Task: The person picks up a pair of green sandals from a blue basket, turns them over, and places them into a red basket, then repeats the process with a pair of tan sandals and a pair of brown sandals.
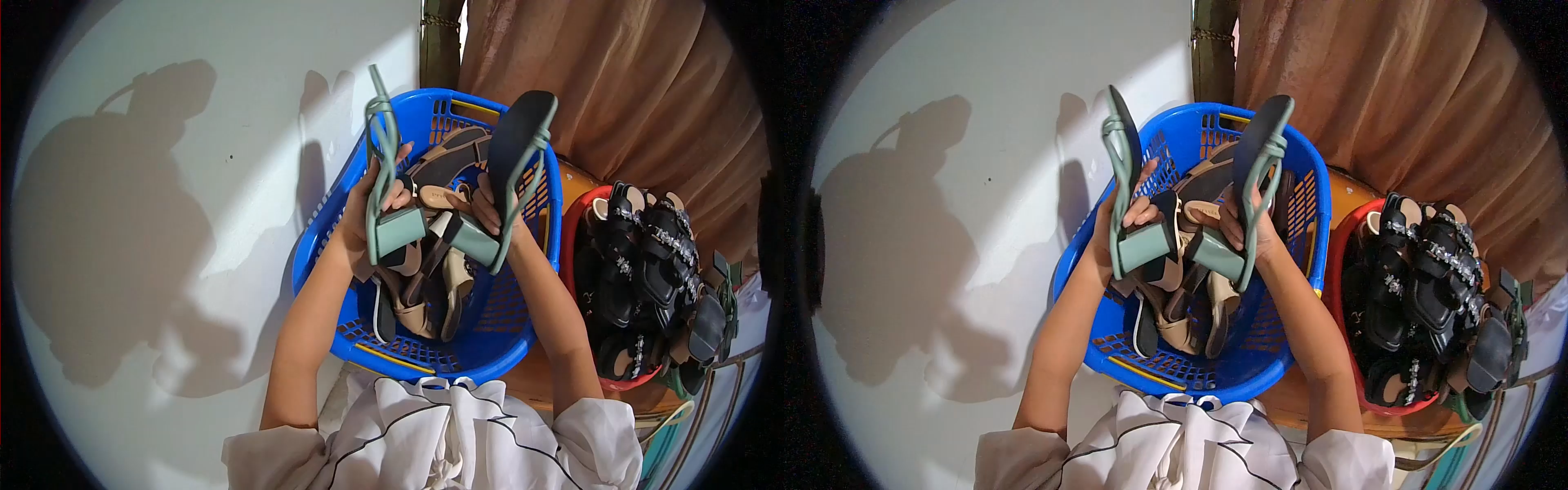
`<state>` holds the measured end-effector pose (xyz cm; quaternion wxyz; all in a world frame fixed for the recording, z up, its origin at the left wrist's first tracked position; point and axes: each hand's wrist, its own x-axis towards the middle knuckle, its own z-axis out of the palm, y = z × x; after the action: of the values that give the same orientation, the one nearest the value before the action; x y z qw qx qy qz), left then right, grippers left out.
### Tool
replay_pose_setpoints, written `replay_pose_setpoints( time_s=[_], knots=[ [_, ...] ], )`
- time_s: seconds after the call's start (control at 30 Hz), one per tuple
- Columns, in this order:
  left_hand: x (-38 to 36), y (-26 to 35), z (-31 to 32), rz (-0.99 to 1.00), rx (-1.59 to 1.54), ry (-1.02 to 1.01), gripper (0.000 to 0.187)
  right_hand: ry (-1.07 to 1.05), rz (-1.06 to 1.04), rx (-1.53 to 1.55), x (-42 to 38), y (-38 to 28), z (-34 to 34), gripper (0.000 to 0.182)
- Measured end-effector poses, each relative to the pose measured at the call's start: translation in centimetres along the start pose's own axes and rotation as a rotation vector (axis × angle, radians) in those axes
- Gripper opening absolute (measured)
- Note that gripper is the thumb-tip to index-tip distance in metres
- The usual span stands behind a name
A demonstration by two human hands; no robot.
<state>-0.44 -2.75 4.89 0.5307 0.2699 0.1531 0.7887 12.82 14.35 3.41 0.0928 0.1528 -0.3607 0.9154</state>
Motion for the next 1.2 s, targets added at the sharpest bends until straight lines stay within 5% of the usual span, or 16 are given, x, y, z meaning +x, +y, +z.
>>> replay_pose_setpoints(
  time_s=[0.1, 0.17, 0.23, 0.83, 1.2],
  knots=[
    [-0.6, -0.3, -1.1, 0.021, -0.101, -0.145, 0.053, -0.382, 0.064, 0.178, 0.3, 0.0, -2.0, 0.033],
    [0.5, -0.5, -3.2, 0.036, -0.204, -0.495, 0.049, -0.480, 0.075, 0.210, 0.5, -0.1, -1.6, 0.032],
    [0.8, -0.2, -3.8, 0.073, -0.179, -0.613, 0.049, -0.511, 0.061, 0.177, 0.7, -0.2, -1.4, 0.034],
    [0.5, -0.2, -3.7, 0.082, -0.176, -0.593, 0.028, -0.767, 0.101, 0.424, 1.4, 0.6, -3.6, 0.042],
    [0.2, -0.5, -2.4, 0.041, -0.146, -0.561, 0.020, -0.959, 0.151, 0.437, 2.1, 0.7, -3.6, 0.031]
  ],
)
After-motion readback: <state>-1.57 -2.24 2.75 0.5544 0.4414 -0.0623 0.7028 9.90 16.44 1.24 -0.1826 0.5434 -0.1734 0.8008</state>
